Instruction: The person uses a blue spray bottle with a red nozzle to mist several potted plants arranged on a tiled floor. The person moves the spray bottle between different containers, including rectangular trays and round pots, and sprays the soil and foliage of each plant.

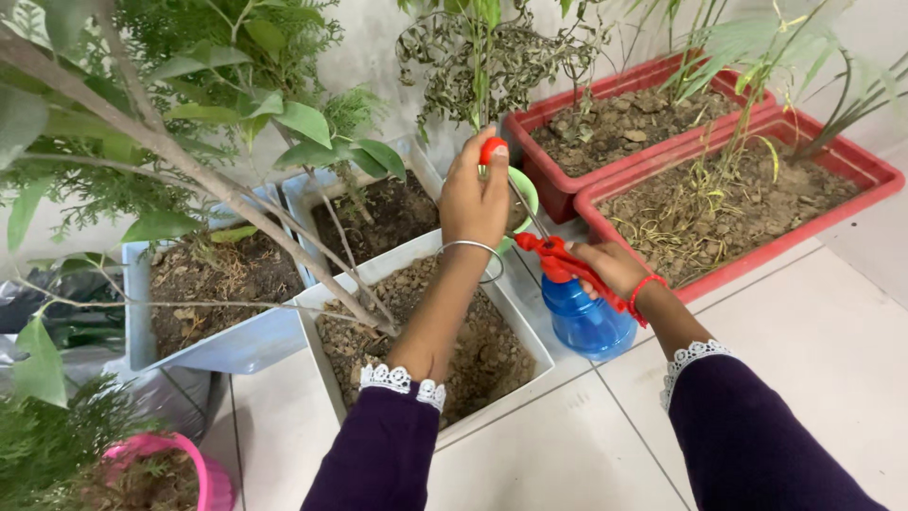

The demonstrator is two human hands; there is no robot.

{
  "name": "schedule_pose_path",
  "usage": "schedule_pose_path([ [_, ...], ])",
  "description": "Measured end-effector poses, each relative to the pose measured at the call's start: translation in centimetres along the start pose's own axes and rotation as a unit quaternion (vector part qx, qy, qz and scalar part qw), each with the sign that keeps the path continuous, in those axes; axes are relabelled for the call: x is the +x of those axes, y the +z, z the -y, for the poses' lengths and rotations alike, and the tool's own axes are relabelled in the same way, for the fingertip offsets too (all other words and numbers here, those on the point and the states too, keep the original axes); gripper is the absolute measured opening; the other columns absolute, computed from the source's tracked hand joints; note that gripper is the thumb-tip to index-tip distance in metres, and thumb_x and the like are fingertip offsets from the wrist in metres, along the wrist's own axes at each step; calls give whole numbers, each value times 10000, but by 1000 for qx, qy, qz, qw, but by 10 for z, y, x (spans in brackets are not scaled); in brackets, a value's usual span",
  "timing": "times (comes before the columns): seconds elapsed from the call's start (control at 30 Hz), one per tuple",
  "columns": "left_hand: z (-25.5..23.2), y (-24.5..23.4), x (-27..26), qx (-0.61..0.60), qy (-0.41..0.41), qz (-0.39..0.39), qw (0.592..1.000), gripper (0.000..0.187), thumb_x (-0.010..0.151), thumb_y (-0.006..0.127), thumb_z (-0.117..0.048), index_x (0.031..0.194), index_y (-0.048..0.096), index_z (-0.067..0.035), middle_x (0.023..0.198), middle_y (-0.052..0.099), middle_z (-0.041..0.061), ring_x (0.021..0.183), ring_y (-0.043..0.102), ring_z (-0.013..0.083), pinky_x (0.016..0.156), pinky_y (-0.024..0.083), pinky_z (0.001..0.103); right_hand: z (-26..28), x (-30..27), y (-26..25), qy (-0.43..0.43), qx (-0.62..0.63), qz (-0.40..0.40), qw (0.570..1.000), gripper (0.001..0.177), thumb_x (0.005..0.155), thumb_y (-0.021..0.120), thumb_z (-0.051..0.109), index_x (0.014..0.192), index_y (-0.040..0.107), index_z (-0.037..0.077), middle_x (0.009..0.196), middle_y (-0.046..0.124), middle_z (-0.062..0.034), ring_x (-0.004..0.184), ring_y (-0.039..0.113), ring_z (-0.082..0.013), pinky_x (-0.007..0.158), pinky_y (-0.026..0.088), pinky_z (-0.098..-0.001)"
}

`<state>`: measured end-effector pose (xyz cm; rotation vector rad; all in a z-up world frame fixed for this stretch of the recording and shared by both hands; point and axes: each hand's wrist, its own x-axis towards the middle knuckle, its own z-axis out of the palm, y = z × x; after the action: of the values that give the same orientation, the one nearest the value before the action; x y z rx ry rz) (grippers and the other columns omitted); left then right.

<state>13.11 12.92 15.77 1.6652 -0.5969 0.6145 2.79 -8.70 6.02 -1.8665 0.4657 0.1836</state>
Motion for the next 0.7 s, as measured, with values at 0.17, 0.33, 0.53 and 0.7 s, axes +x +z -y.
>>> schedule_pose_path([
  [0.17, -7, 15, -23, 147, -48, 126, 980, 506, 1018, 536, -428, 1491, 502, -253, 1244, 674, 236, 1183, 618, 432, 990, 488, 497, 5, 9, 6, -22, 71, 5, 997, 533, 982, 520, 476, 877, 703, -13, 634, 640, -103, 564, 622, -203, 568, 509, -330],
  [0.33, -6, 29, -45, 197, -177, 317, 911, 591, 998, 431, -496, 1566, 325, -368, 1180, 712, 205, 1027, 686, 437, 902, 522, 547, 10, 16, 16, -47, 157, -15, 986, 526, 977, 557, 471, 901, 698, -30, 665, 662, -108, 571, 640, -213, 566, 519, -322],
  [0.53, 19, 37, -59, 217, -189, 364, 886, 666, 1001, 466, -451, 1606, 197, -380, 1115, 724, 223, 997, 702, 432, 878, 535, 540, -2, 32, 24, -26, 183, 0, 983, 550, 970, 569, 501, 899, 699, -28, 683, 654, -120, 554, 628, -217, 542, 513, -329],
  [0.7, 32, 33, -73, 246, -178, 391, 869, 1027, 871, 638, -298, 1641, -43, -285, 1053, 730, 237, 959, 712, 421, 865, 544, 520, -7, 42, 28, -42, 154, -4, 987, 541, 944, 583, 488, 899, 711, -36, 662, 663, -128, 548, 635, -208, 541, 520, -317],
])
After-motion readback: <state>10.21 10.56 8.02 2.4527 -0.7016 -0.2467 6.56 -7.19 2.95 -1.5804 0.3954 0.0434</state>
